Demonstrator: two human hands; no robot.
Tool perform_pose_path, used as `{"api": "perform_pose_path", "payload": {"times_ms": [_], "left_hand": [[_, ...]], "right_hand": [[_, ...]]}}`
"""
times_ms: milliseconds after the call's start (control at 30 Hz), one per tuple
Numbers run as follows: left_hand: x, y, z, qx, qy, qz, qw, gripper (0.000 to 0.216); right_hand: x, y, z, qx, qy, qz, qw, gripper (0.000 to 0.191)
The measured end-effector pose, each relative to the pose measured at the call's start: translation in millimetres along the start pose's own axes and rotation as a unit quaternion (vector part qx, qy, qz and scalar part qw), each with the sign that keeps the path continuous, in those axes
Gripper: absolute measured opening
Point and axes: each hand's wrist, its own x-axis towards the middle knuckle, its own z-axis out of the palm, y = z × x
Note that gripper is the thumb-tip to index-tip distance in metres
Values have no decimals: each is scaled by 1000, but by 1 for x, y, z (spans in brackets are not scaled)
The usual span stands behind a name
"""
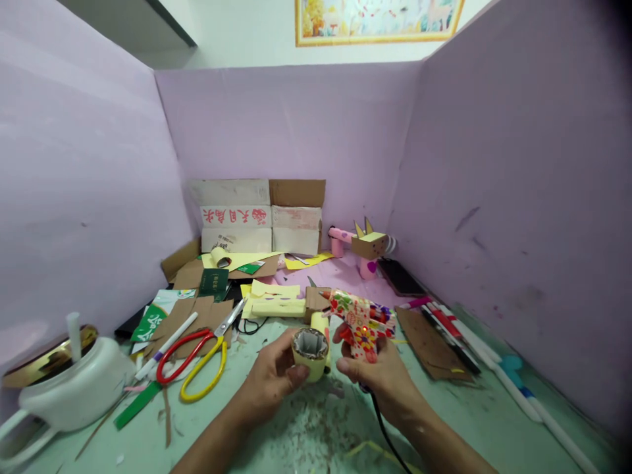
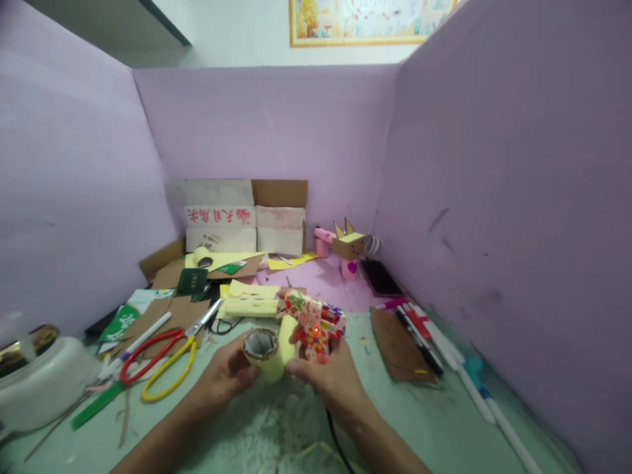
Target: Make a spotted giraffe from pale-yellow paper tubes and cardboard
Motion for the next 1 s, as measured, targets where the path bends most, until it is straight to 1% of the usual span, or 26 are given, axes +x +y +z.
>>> {"api": "perform_pose_path", "payload": {"times_ms": [133,300,433,533,633,733,833,900,1000], "left_hand": [[-2,0,4,42,-3,10,999,51],[-2,6,7,115,-9,25,993,46],[-1,12,7,146,-14,39,988,44],[-2,16,9,161,-12,40,986,41],[-2,18,9,152,-32,52,987,44],[0,19,9,136,-44,63,988,48],[1,18,10,114,-49,65,990,47],[2,16,11,99,-51,64,992,47],[1,13,13,88,-48,56,993,47]], "right_hand": [[-3,4,7,53,-10,27,998,47],[-4,4,11,77,-15,44,996,48],[-6,5,11,79,-38,24,996,47],[-7,7,12,73,-52,3,996,51],[-6,10,12,82,-52,-17,995,58],[-4,13,10,77,-65,-2,995,67],[-3,14,9,70,-69,12,995,74],[-3,13,11,73,-63,6,995,72],[-2,12,15,87,-53,0,995,61]]}}
